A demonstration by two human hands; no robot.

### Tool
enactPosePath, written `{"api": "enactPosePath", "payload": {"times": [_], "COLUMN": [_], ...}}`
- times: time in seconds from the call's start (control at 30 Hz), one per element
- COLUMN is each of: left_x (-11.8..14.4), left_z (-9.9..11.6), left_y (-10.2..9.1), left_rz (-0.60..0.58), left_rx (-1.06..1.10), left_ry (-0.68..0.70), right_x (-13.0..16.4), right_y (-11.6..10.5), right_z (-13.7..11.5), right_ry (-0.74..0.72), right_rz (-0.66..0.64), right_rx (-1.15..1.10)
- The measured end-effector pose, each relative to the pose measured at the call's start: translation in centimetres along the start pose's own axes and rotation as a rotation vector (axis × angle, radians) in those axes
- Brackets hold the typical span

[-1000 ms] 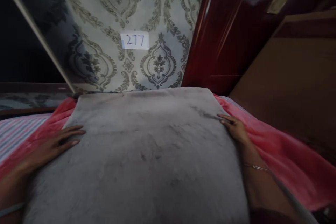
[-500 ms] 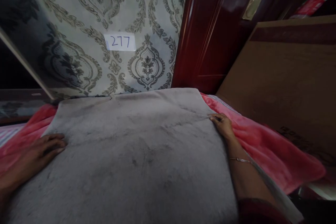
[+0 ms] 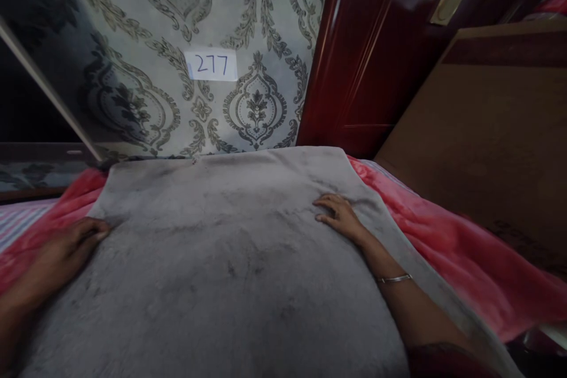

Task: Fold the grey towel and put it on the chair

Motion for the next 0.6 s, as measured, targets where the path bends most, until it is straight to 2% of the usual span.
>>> {"api": "enactPosePath", "payload": {"times": [0.2,0.33,0.47,0.6], "left_x": [0.0,-0.2,0.0,0.4], "left_z": [0.3,0.9,1.9,2.2], "left_y": [1.8,2.2,1.6,-0.2], "left_rz": [-0.147,-0.169,-0.166,-0.082], "left_rx": [-0.006,-0.027,-0.031,0.058], "left_ry": [0.099,0.124,0.124,0.044], "right_x": [-0.2,-0.4,-0.2,-0.1], "right_y": [0.6,0.8,0.7,0.6], "right_z": [-0.1,-1.3,-1.6,-1.4], "right_ry": [0.082,0.052,0.049,0.058], "right_rz": [-0.049,-0.045,-0.007,0.046], "right_rx": [0.059,0.068,0.105,0.106]}}
Point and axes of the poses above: each hand's wrist, its own x-axis away from the middle knuckle, its own y-axis out of the palm, z = x × y, the point moved 6 cm from there along -x, towards the middle knuckle, and after that the axes turned 12 degrees about -x, right-handed, at the moved point
